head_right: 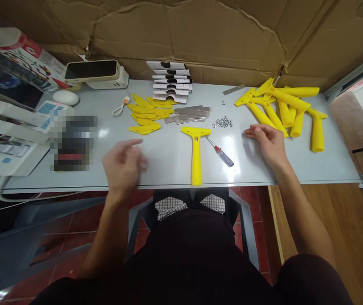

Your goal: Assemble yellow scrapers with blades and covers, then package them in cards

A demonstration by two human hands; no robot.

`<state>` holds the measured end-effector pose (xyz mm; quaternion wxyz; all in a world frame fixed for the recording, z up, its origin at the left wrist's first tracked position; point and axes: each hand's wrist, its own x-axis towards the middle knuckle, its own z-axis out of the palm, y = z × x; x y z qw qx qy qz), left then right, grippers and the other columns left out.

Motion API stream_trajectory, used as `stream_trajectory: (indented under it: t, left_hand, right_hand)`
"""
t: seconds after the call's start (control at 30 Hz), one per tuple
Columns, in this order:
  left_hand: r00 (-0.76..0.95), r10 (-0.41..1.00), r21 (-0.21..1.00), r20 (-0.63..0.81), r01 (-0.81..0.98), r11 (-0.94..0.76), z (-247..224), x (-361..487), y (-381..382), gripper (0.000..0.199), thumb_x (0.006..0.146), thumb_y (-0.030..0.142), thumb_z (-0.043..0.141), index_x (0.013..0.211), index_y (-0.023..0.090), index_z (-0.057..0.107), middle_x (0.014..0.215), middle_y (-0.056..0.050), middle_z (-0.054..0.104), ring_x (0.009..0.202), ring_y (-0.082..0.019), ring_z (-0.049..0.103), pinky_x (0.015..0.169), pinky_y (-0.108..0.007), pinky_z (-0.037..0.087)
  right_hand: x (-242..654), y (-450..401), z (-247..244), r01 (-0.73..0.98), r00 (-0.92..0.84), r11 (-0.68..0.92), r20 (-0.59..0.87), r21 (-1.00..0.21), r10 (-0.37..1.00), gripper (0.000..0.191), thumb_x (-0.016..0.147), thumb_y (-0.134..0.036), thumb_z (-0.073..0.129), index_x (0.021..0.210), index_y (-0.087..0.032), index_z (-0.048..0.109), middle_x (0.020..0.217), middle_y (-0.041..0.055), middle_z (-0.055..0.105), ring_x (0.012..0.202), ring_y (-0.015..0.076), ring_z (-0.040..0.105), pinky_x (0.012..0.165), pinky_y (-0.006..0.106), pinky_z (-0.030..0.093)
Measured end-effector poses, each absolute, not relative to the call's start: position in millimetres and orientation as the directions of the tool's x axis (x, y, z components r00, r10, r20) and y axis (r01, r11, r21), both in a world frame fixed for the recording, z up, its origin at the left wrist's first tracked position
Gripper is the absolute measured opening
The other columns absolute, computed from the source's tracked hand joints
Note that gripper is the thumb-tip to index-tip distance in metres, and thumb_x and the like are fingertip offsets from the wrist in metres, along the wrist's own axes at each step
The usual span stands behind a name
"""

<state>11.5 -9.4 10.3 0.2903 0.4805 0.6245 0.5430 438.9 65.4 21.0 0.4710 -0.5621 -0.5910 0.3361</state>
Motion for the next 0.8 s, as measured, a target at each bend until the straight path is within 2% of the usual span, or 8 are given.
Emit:
stream_trajectory:
  t: [0.1, 0.17, 0.23, 0.3, 0.43, 0.53, 0.67, 0.8]
  left_hand:
    - [-0.067, 0.943, 0.757, 0.325, 0.616, -0.217, 16.6, 35.2, -20.4, 0.020, 0.099, 0.032, 0.073, 0.108, 0.019, 0.085, 0.057, 0.006, 0.058, 0.050, -0.012, 0.052, 0.058, -0.028, 0.048]
    - [0.087, 0.934, 0.671, 0.346, 0.672, -0.311, 20.5, 52.7, -24.6, 0.027, 0.103, 0.035, 0.068, 0.112, 0.017, 0.086, 0.057, 0.006, 0.057, 0.051, -0.013, 0.054, 0.060, -0.030, 0.047]
    - [0.186, 0.937, 0.590, 0.297, 0.735, -0.333, 25.6, 68.3, -24.3, 0.036, 0.106, 0.038, 0.066, 0.128, 0.017, 0.086, 0.068, 0.001, 0.069, 0.060, -0.017, 0.064, 0.064, -0.033, 0.049]
    - [0.280, 0.943, 0.476, 0.181, 0.814, -0.333, 33.5, 80.5, -19.2, 0.046, 0.108, 0.044, 0.066, 0.144, 0.021, 0.082, 0.084, -0.004, 0.078, 0.070, -0.022, 0.071, 0.062, -0.035, 0.045]
    - [0.413, 0.909, 0.265, -0.051, 0.883, -0.387, 55.7, 93.7, 2.2, 0.051, 0.112, 0.054, 0.061, 0.157, 0.033, 0.075, 0.112, -0.010, 0.083, 0.077, -0.027, 0.075, 0.059, -0.036, 0.035]
    - [0.481, 0.866, 0.231, -0.136, 0.865, -0.444, 70.7, 96.4, 22.3, 0.047, 0.115, 0.060, 0.057, 0.151, 0.038, 0.078, 0.122, -0.010, 0.080, 0.081, -0.028, 0.077, 0.061, -0.037, 0.035]
    - [0.560, 0.796, 0.265, -0.229, 0.823, -0.503, 79.7, 95.3, 45.7, 0.048, 0.116, 0.062, 0.054, 0.140, 0.033, 0.083, 0.122, -0.012, 0.081, 0.092, -0.032, 0.078, 0.064, -0.038, 0.035]
    - [0.595, 0.768, 0.343, -0.237, 0.791, -0.507, 73.9, 90.8, 56.2, 0.045, 0.114, 0.061, 0.058, 0.130, 0.031, 0.086, 0.114, -0.012, 0.082, 0.088, -0.031, 0.076, 0.063, -0.037, 0.031]
  right_hand:
    - [415.6, 44.2, 29.5, 0.663, -0.099, 0.337, 0.368, -0.668, 0.925, 0.023, 0.104, -0.045, 0.075, 0.108, -0.025, 0.084, 0.100, 0.0094, 0.085, 0.088, 0.0261, 0.079, 0.084, 0.047, 0.067]
    - [395.1, 29.9, 33.5, 0.677, -0.328, 0.531, 0.438, -0.510, 0.837, 0.025, 0.103, -0.040, 0.078, 0.119, -0.022, 0.084, 0.102, 0.0108, 0.082, 0.087, 0.0262, 0.077, 0.081, 0.046, 0.065]
    - [376.5, 21.2, 33.1, 0.639, -0.463, 0.647, 0.462, -0.416, 0.756, 0.029, 0.105, -0.036, 0.078, 0.126, -0.018, 0.084, 0.112, 0.0159, 0.080, 0.094, 0.0286, 0.077, 0.080, 0.045, 0.066]
    - [363.9, 19.6, 28.9, 0.615, -0.549, 0.699, 0.439, -0.365, 0.712, 0.024, 0.108, -0.030, 0.073, 0.124, -0.016, 0.084, 0.110, 0.0160, 0.079, 0.095, 0.0294, 0.076, 0.079, 0.046, 0.065]
    - [358.8, 30.5, 23.2, 0.618, -0.588, 0.698, 0.378, -0.361, 0.715, 0.023, 0.111, -0.028, 0.066, 0.123, -0.018, 0.083, 0.102, 0.0123, 0.079, 0.092, 0.0291, 0.074, 0.080, 0.046, 0.063]
    - [364.8, 49.4, 30.7, 0.593, -0.586, 0.684, 0.355, -0.425, 0.728, 0.026, 0.112, -0.034, 0.067, 0.124, -0.019, 0.083, 0.106, 0.0127, 0.080, 0.094, 0.0280, 0.076, 0.083, 0.045, 0.063]
    - [368.1, 98.2, 51.4, 0.620, -0.510, 0.607, 0.333, -0.496, 0.793, 0.029, 0.113, -0.039, 0.065, 0.116, -0.019, 0.085, 0.105, 0.0113, 0.082, 0.082, 0.0232, 0.073, 0.077, 0.041, 0.058]
    - [349.8, 150.7, 62.6, 0.760, -0.490, 0.527, 0.197, -0.381, 0.849, 0.033, 0.109, -0.043, 0.070, 0.121, -0.018, 0.087, 0.106, 0.0123, 0.081, 0.089, 0.0269, 0.073, 0.084, 0.042, 0.053]
